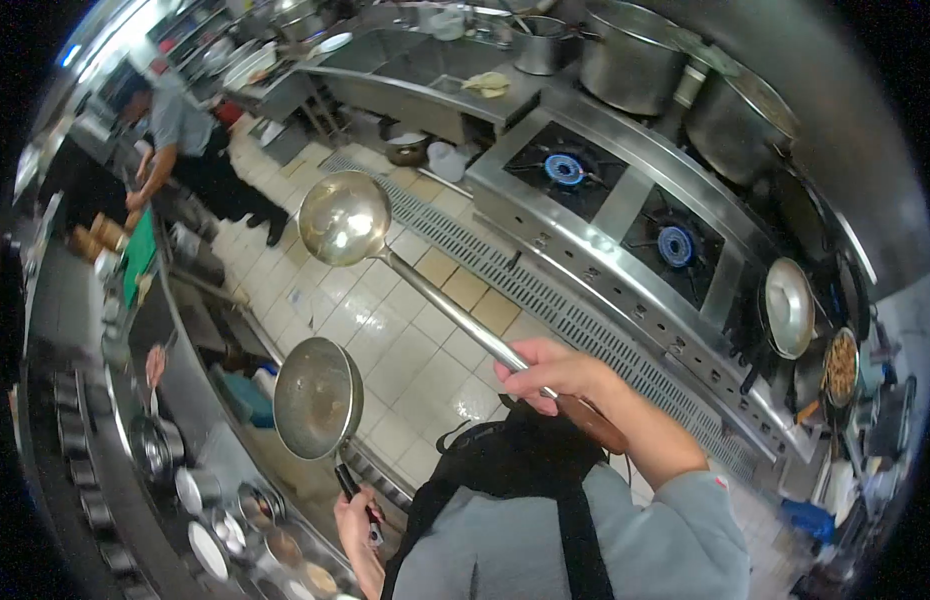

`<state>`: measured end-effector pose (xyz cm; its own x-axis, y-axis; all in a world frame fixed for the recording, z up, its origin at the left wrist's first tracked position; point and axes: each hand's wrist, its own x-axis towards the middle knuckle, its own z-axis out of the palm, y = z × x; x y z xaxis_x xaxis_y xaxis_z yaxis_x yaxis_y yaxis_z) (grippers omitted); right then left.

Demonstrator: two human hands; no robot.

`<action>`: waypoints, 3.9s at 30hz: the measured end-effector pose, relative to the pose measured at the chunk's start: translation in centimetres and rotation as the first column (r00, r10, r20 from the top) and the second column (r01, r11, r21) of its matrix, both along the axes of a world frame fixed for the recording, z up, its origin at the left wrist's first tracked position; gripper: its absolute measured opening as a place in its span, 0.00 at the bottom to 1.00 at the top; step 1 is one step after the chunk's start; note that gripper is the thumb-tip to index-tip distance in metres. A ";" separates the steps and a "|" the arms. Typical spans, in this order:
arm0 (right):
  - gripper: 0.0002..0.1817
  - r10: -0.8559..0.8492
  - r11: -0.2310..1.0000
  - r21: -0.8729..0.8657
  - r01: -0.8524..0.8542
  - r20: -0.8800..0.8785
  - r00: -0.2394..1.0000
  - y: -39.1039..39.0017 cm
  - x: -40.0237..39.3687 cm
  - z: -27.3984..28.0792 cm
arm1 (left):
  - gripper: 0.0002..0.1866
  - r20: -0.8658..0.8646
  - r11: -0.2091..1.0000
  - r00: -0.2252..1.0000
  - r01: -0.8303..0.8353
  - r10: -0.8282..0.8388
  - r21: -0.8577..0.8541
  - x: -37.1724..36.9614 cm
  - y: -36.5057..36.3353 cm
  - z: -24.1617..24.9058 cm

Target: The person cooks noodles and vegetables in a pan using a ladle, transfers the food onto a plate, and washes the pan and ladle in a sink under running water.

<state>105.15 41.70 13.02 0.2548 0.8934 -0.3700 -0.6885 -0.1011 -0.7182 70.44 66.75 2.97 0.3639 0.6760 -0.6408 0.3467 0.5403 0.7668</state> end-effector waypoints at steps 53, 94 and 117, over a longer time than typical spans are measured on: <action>0.08 -0.787 0.466 -0.328 0.822 0.272 0.554 37.4 54.7 -7.2 | 0.08 -0.242 0.329 0.480 0.816 -0.843 0.475 106.3 56.7 5.3; 0.14 0.060 -0.043 -0.656 0.753 0.751 0.657 52.9 86.4 -8.9 | 0.11 0.515 0.362 0.766 0.639 -0.386 -0.679 170.0 29.2 -13.0; 0.11 0.495 -0.014 -0.562 0.827 0.715 0.494 51.3 95.2 -3.7 | 0.28 -0.561 -0.813 -0.601 0.308 -0.569 0.494 160.4 36.7 -7.1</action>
<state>200.36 92.96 9.36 0.9639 -0.2079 -0.1661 -0.2313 -0.9633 -0.1364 230.87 103.47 -4.16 0.4620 -0.8363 -0.2954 -0.6077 -0.5411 0.5813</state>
